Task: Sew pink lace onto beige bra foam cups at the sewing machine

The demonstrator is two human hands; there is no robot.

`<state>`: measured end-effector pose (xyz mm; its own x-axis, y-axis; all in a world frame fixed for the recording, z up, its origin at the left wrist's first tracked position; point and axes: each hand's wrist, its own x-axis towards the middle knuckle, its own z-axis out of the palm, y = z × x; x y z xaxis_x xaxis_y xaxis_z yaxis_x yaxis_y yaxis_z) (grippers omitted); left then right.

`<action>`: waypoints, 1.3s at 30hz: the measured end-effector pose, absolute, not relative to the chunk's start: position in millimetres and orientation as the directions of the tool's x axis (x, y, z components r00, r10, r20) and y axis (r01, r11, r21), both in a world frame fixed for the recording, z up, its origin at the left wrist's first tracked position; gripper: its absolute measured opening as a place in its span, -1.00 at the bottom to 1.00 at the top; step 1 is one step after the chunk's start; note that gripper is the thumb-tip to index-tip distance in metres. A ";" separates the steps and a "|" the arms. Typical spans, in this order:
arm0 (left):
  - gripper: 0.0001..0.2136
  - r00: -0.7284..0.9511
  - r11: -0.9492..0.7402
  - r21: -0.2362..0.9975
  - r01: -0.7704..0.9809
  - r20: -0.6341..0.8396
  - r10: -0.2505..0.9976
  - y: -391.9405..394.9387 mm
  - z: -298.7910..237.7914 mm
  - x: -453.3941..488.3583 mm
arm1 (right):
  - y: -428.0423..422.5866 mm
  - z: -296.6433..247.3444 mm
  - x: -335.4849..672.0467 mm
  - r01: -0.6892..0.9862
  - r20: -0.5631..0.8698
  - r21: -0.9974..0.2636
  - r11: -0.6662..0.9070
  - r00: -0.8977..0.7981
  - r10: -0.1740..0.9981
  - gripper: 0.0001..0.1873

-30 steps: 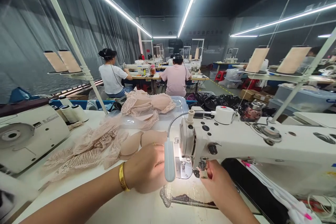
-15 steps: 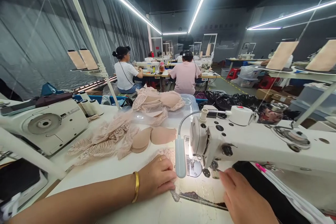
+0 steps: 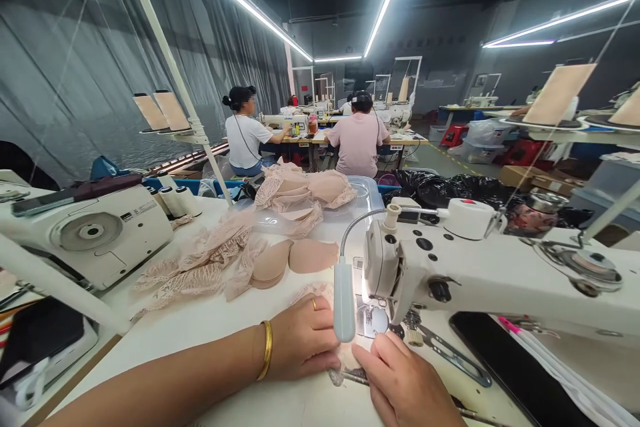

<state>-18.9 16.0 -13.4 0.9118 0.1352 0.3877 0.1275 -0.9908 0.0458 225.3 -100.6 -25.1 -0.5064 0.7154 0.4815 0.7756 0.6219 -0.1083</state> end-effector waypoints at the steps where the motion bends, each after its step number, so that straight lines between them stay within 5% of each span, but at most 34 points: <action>1: -0.73 0.912 -0.990 0.024 0.138 0.387 0.136 14.6 -13.6 -18.6 | -100.8 -24.5 225.7 0.775 0.481 -0.116 0.622 -0.504 0.717 -0.64; 9: -0.72 0.823 -0.986 -0.021 0.166 0.553 0.127 9.4 -11.2 -15.2 | -98.4 -26.4 223.6 0.797 0.468 -0.116 0.593 -0.482 0.740 -0.58; 22: -0.78 0.849 -0.997 -0.028 0.073 0.526 0.048 10.8 -13.4 -11.0 | -99.1 -31.6 220.5 0.844 0.410 -0.123 0.522 -0.436 0.801 -0.70; 28: -0.72 0.814 -0.997 -0.047 0.054 0.581 0.017 14.7 -13.7 -10.5 | -97.4 -34.7 222.7 0.824 0.452 -0.082 0.561 -0.471 0.758 -0.48; 39: -0.74 0.846 -0.989 -0.065 0.131 0.528 0.078 14.7 -15.4 -11.2 | -97.6 -35.5 224.4 0.824 0.491 -0.137 0.549 -0.425 0.760 -0.53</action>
<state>-11.2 14.7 -15.4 0.8456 0.0777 0.5282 0.1314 -0.9892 -0.0650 224.4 -97.6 -35.5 -0.4247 0.7604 0.4913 0.8243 0.5492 -0.1374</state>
